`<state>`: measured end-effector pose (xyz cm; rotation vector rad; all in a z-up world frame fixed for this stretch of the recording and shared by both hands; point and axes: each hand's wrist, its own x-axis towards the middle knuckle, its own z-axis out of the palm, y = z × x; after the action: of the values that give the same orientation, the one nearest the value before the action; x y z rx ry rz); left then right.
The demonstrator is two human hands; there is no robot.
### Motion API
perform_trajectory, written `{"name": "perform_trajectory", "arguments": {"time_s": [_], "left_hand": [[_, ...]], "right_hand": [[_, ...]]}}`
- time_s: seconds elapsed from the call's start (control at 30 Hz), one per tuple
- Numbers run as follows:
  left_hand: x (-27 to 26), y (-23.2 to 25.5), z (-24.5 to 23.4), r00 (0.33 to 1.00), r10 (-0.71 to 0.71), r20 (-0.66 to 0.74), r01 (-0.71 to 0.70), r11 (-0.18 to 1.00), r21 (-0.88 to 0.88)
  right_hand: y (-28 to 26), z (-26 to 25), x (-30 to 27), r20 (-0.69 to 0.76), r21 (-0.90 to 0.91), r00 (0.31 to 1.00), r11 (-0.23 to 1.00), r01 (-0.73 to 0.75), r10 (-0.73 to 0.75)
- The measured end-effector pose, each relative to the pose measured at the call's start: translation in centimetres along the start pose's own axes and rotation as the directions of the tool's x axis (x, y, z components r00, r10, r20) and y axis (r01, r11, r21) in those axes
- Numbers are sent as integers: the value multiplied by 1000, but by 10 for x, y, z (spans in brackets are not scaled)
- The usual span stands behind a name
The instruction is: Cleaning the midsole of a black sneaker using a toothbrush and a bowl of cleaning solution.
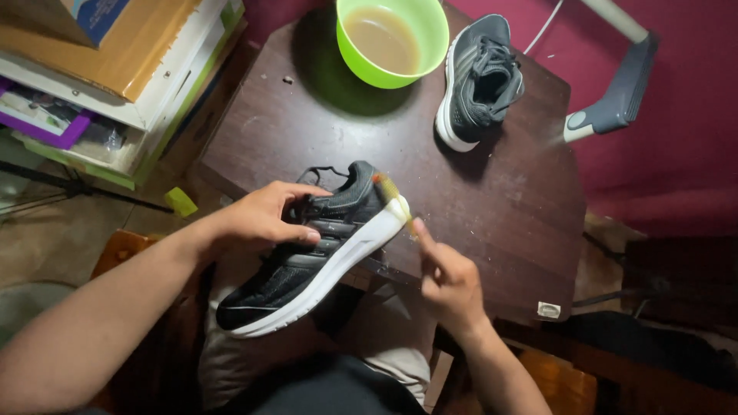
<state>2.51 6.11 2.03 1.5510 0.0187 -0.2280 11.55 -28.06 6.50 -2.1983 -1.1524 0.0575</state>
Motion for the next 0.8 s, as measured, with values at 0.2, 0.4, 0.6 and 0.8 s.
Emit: {"name": "perform_trajectory", "arguments": {"time_s": [0.2, 0.4, 0.6, 0.8], "left_hand": [[0, 10, 1, 994, -113, 12, 111, 989, 102], [-4, 26, 6, 973, -228, -42, 231, 969, 92], [5, -10, 7, 997, -59, 50, 73, 931, -358], [8, -13, 8, 985, -169, 46, 168, 841, -515]], "right_hand": [[-8, -6, -2, -10, -82, 995, 992, -97, 97], [-31, -11, -2, 158, 171, 985, 980, -100, 73], [-52, -2, -14, 221, 140, 964, 983, 119, -148], [-63, 10, -37, 402, -78, 909, 985, 156, -112]]}}
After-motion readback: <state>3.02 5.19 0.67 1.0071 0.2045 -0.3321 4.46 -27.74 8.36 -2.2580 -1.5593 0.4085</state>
